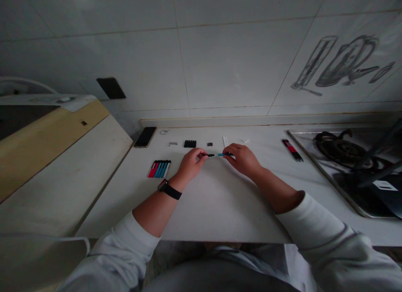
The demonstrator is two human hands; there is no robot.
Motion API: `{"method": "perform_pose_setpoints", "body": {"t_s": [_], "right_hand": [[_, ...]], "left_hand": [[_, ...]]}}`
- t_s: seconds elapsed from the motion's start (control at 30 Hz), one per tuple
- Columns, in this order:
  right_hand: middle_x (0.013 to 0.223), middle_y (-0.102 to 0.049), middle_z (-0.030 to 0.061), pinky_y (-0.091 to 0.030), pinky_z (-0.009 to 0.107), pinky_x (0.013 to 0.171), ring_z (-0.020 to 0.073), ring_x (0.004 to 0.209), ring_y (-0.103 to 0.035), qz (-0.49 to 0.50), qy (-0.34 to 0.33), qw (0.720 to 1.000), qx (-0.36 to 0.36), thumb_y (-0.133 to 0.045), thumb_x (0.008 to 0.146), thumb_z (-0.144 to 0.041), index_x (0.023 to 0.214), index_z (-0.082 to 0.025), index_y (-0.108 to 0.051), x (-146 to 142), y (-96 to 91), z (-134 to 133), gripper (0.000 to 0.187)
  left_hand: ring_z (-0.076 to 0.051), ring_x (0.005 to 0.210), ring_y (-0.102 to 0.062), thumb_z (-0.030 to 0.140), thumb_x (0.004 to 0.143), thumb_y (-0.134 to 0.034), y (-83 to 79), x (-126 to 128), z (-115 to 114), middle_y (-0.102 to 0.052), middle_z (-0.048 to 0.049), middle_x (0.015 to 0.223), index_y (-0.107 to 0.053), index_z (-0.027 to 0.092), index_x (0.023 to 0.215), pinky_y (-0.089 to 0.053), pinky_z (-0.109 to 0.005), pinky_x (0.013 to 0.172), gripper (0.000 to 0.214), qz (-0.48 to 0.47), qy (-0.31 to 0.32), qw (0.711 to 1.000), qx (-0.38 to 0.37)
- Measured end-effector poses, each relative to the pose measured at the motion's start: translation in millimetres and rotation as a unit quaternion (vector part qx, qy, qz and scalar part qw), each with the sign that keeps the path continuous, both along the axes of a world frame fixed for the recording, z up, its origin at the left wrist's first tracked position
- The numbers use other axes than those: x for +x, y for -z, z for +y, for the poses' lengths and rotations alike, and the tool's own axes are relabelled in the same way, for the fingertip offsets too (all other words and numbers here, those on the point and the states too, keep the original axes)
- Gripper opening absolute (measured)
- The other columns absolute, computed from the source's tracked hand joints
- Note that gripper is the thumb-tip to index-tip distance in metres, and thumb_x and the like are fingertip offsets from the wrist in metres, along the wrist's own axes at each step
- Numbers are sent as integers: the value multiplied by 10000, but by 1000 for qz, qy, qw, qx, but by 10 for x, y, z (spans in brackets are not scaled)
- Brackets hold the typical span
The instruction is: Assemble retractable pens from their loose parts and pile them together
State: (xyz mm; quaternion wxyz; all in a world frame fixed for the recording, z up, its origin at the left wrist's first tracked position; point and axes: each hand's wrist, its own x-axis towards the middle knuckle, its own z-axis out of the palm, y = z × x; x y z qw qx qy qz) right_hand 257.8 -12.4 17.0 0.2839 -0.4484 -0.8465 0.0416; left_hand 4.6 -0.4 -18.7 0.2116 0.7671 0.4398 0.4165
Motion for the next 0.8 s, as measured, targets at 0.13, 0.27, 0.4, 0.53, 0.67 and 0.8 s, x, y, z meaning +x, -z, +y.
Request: {"method": "perform_pose_setpoints", "body": {"t_s": [0.13,0.27,0.4,0.53,0.67,0.8], "right_hand": [[961,-727,96,-466,333,797,224,863,-650,-12,-17,1000,-2,-598,984,-264,1004,-202,-720,-35,12,-13,138],[970,-727,95,-462,340,816,227,878,-650,-20,-25,999,3,-590,990,-270,1014,-199,-718,-43,34,-8,150],[970,-723,91,-456,336,819,226,888,-649,-26,-30,999,5,-593,989,-261,1015,-194,-716,-38,44,-3,142],[976,-723,91,-453,336,826,225,900,-649,-28,-36,999,8,-590,988,-253,1022,-199,-720,-32,64,9,145],[978,-723,89,-448,333,823,223,897,-647,-25,-34,999,9,-593,985,-253,1026,-204,-718,-32,82,15,140],[971,-721,86,-444,335,816,225,892,-645,-24,-39,999,10,-598,981,-249,1015,-205,-714,-40,83,6,128]], "left_hand": [[-179,890,-682,193,918,-681,-19,14,-18,-733,-34,956,-689,203,988,-542,-340,862,72,9,15,1000,-5],[-181,886,-691,206,926,-673,-27,18,-23,-743,-35,952,-699,204,982,-548,-342,859,61,15,21,1000,-13],[-180,900,-696,220,946,-650,-29,18,-27,-748,-34,965,-701,204,987,-548,-338,867,67,8,26,999,-18],[-182,904,-699,227,954,-637,-35,21,-29,-753,-33,965,-705,206,980,-553,-340,879,76,5,28,999,-24],[-184,891,-703,246,959,-633,-41,28,-32,-757,-27,947,-712,210,966,-554,-333,864,87,12,33,999,-35],[-178,867,-697,256,966,-624,-46,32,-40,-754,-18,922,-714,211,944,-544,-319,833,102,14,43,998,-36]]}}
